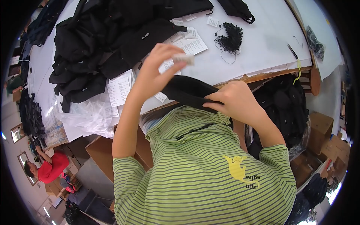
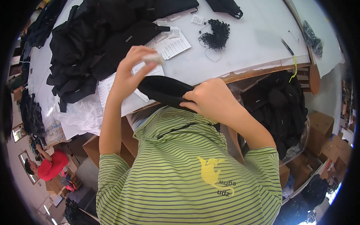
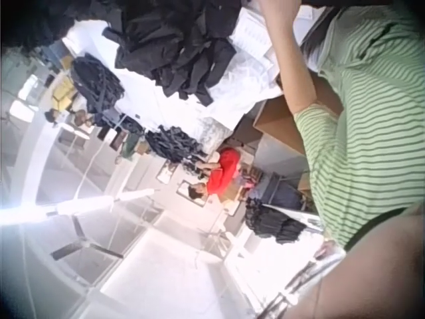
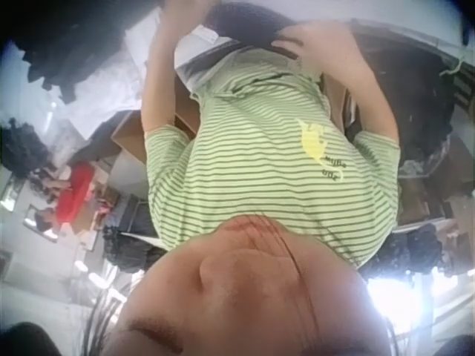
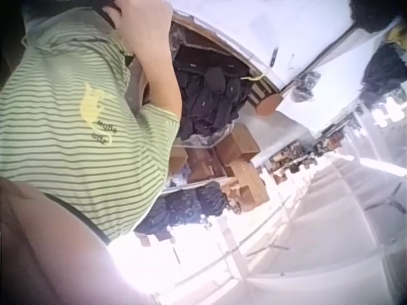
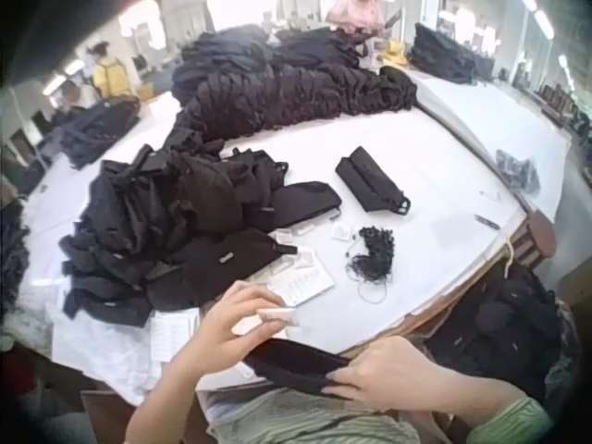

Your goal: Tagging and packing black textile goods at a workbench.

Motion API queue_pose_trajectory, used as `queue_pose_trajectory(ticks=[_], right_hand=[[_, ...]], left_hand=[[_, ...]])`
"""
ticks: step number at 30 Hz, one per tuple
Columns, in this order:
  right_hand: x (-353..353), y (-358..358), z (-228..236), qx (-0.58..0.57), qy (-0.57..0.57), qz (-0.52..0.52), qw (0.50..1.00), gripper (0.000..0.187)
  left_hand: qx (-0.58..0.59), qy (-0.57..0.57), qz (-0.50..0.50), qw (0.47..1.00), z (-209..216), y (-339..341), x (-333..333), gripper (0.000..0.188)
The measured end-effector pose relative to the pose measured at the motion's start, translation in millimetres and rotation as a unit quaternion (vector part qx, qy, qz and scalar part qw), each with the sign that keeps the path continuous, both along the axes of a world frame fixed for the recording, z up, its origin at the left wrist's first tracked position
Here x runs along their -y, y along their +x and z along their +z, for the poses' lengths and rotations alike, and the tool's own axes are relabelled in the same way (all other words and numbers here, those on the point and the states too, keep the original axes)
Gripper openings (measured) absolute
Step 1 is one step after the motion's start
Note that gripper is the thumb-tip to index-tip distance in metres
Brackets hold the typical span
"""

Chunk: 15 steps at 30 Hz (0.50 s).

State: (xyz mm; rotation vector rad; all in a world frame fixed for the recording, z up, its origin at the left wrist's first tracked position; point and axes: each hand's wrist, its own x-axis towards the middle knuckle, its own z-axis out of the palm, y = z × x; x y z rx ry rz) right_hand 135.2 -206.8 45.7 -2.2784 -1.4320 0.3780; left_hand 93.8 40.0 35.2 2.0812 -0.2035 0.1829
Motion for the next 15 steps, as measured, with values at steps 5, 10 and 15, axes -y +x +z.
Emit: queue_pose_trajectory(ticks=[5, 10, 15], right_hand=[[-12, 5, 14, 0.053, -0.007, 0.003, 0.999, 0.019], [-30, -6, 12, 0.062, 0.117, -0.077, 0.988, 0.019], [-59, -29, 1, 0.035, 0.21, -0.101, 0.972, 0.02]], left_hand=[[-0.016, 0.198, -0.018, 0.98, 17, -42, 2, 0.027], [0.023, -0.295, 0.272, 0.916, -36, -71, 7, 0.079], [-0.089, -0.66, 0.222, 0.712, -59, -84, 47, 0.062]])
